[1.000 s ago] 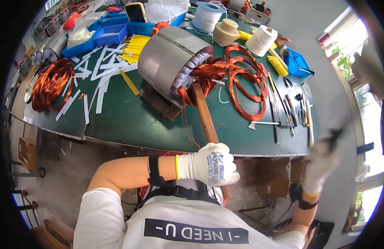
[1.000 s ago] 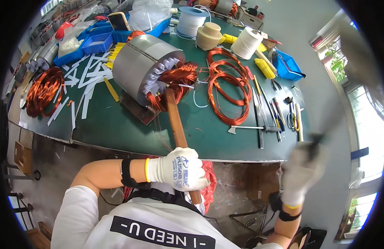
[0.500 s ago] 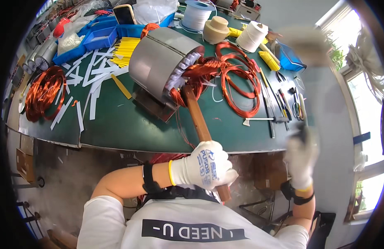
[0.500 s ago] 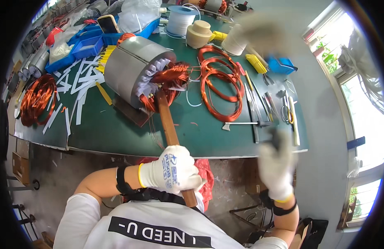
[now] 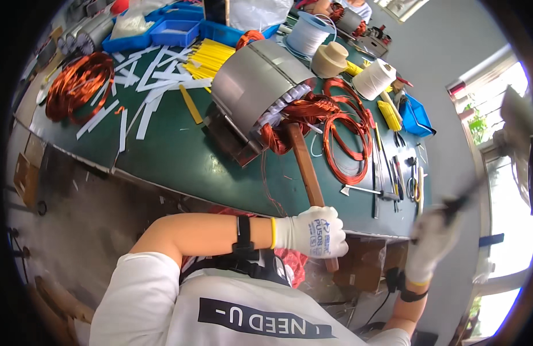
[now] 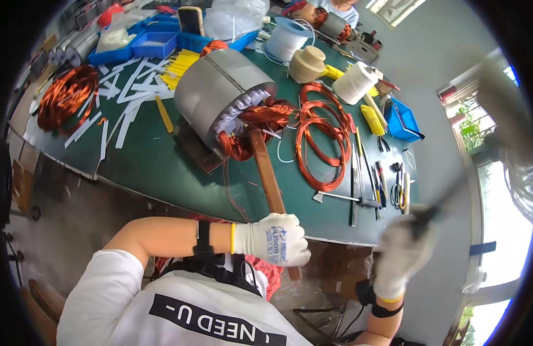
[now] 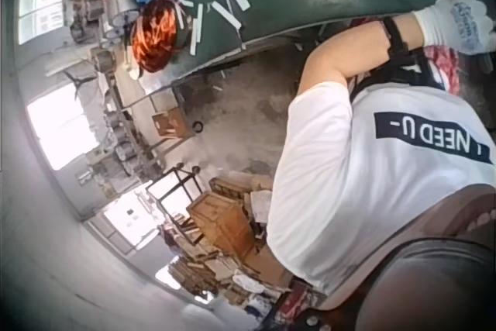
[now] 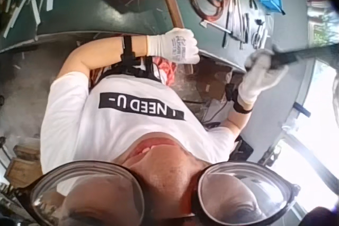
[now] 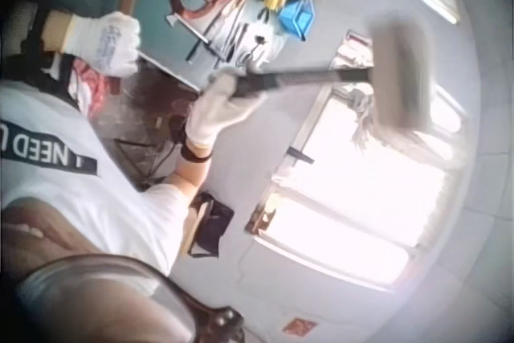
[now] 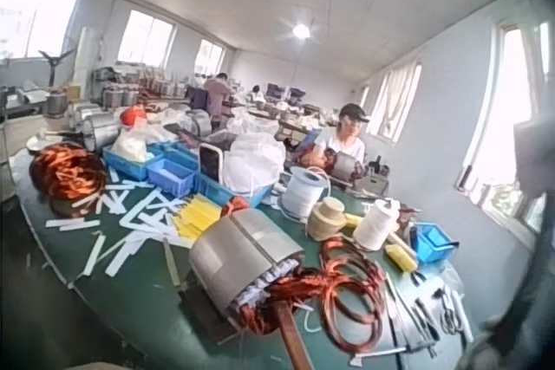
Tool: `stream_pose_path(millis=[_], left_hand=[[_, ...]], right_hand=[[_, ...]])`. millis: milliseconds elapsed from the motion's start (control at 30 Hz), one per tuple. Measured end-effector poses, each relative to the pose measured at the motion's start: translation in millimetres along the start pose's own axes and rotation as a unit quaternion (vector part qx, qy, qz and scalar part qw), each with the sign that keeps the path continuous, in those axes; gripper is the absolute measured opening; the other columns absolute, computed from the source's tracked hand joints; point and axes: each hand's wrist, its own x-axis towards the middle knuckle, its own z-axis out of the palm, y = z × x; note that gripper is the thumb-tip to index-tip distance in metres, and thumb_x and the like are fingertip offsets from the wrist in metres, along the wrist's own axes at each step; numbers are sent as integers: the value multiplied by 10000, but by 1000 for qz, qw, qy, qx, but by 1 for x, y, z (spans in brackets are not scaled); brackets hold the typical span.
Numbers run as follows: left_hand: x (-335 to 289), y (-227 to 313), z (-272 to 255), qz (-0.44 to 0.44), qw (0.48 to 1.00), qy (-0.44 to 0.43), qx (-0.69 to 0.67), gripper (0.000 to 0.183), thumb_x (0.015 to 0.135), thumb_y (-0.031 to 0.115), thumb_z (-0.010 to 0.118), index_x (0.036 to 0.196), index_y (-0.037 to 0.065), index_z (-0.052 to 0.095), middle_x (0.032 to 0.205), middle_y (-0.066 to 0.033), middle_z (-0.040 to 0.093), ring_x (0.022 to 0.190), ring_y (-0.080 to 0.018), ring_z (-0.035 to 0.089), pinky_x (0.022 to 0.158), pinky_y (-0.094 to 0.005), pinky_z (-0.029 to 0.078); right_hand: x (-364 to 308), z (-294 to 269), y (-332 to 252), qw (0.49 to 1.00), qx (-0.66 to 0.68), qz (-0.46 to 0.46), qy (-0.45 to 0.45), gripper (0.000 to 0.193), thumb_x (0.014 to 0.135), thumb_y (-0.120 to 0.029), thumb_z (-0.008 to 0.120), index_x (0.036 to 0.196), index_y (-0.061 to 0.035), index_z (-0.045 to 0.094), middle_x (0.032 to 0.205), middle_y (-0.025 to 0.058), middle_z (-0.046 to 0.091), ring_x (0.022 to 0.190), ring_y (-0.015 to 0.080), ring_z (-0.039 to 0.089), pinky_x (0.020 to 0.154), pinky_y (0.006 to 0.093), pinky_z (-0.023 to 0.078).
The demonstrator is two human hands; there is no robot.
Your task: The person inserts copper wire coils into a metal stator housing and uses hammers to shape and seat the components within the slots.
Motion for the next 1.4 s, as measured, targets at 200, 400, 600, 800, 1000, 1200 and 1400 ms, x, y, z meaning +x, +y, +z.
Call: stream_pose_path(millis=[200, 400, 600, 800, 1000, 1200, 1400], left_hand=[[6, -4, 24, -20, 1000, -2, -2, 99, 719, 263, 601, 675, 211, 529, 599, 48, 506, 592, -143, 566, 533, -311, 413], [3, -8, 10, -65, 997, -31, -28, 100, 728, 271, 599, 678, 200, 550, 603, 47, 523, 575, -163, 586, 495, -330, 441], [4, -2, 18, -16, 1000, -19, -6, 99, 737, 271, 596, 684, 208, 542, 613, 48, 536, 604, -157, 593, 519, -306, 438], [15, 21, -11, 21, 997, -1, -76, 133, 701, 272, 591, 675, 198, 483, 585, 37, 469, 576, -162, 543, 521, -316, 400], [54, 17, -12, 206, 970, 1, -127, 143, 768, 209, 581, 875, 112, 581, 913, -37, 605, 887, -192, 602, 801, -344, 473], [-26, -68, -142, 76, 977, 164, 111, 353, 927, 355, 516, 1086, 64, 637, 848, -91, 648, 659, -235, 625, 748, -367, 530], [-94, -182, -219, -571, 803, 155, 70, 357, 1016, 255, 469, 1224, -20, 559, 1126, -122, 605, 890, -189, 636, 770, -298, 531]], right_hand=[[8, -7, 88, 838, -355, -395, -128, 88, 925, -126, 546, 932, -52, 498, 744, 93, 573, 609, 254, 574, 555, 429, 488], [41, -2, 24, 950, -233, -129, -163, 157, 900, -111, 570, 1043, -48, 557, 723, 73, 549, 562, 200, 530, 506, 333, 435], [7, 5, 81, 843, -317, -411, -140, 168, 880, -106, 600, 972, -46, 472, 699, 128, 566, 608, 317, 590, 551, 433, 484], [-16, 19, 81, 927, -150, 109, -327, 360, 887, -181, 639, 1150, -3, 468, 796, 150, 616, 615, 219, 578, 572, 364, 460], [-15, 56, 20, 893, 193, 270, -305, 669, 842, -358, 696, 1345, -13, 421, 940, 73, 625, 821, 117, 558, 754, 266, 452], [84, -23, 171, 951, -257, 30, -171, 547, 852, -247, 637, 1306, 23, 494, 1118, 176, 623, 1043, 271, 579, 937, 347, 452], [174, -100, 251, 742, -655, 49, -136, 545, 871, -252, 541, 1382, -73, 475, 1479, 198, 404, 1480, 323, 139, 1210, 383, 145]])
